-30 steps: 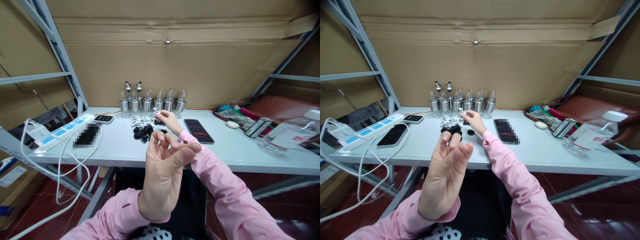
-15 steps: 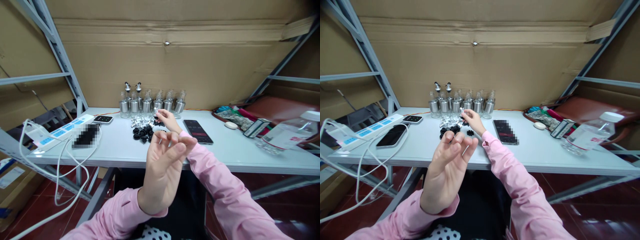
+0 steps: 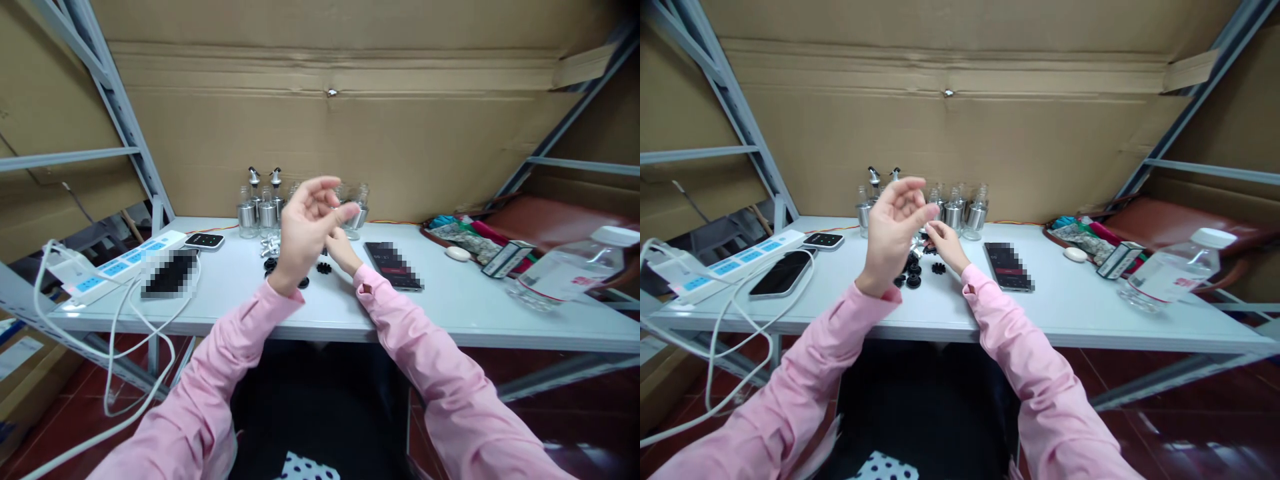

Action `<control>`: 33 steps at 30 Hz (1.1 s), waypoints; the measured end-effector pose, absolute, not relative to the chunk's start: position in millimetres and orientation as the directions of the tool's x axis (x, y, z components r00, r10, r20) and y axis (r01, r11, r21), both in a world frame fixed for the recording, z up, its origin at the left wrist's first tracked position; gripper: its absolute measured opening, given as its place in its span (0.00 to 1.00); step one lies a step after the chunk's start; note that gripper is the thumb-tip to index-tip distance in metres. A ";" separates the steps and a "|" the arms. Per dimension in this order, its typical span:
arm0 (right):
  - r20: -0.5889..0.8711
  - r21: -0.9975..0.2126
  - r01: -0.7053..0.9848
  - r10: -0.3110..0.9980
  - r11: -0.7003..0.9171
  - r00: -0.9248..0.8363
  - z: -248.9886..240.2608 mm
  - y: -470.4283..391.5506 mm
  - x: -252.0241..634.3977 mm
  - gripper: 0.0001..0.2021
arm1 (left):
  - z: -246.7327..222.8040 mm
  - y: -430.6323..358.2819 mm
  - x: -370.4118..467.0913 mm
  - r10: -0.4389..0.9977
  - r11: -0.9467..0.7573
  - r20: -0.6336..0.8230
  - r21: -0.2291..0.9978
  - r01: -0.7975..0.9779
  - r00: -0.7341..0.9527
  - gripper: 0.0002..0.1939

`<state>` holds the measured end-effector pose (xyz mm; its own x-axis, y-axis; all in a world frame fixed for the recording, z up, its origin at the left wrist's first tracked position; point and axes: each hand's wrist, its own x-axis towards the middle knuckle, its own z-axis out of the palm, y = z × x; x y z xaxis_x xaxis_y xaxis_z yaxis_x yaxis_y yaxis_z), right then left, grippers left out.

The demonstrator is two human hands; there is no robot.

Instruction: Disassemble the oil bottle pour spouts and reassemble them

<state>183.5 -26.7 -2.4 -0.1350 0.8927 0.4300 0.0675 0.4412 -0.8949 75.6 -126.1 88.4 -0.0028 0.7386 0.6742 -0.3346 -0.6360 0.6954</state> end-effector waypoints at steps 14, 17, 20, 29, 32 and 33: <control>0.402 -0.914 0.057 0.915 0.403 -0.029 -5.3 -23.2 184.6 0.24 | 38.3 -26.8 41.6 0.675 -0.582 0.721 0.390 0.713 0.156 0.21; 0.411 -0.911 0.016 0.911 0.412 -0.029 -2.2 -26.3 184.5 0.25 | 34.3 -29.6 42.0 0.663 -0.572 0.702 0.255 0.779 0.258 0.25; 0.391 -0.918 -0.105 0.918 0.383 -0.066 2.2 -31.3 182.9 0.24 | 29.7 -27.4 43.0 0.622 -0.598 0.713 0.165 0.784 0.324 0.25; 0.356 -0.931 -0.173 0.903 0.321 -0.239 2.7 -39.1 172.2 0.21 | 26.1 -15.0 37.1 0.687 -0.521 0.693 0.258 0.814 0.220 0.28; 0.372 -0.927 -0.149 0.895 0.344 -0.247 2.8 -39.5 169.7 0.19 | 29.2 -8.0 30.7 0.694 -0.584 0.657 0.276 0.763 0.294 0.28; 0.394 -0.919 -0.126 0.888 0.374 -0.237 3.2 -39.6 168.8 0.18 | 30.1 -5.5 28.7 0.700 -0.601 0.640 0.290 0.745 0.316 0.28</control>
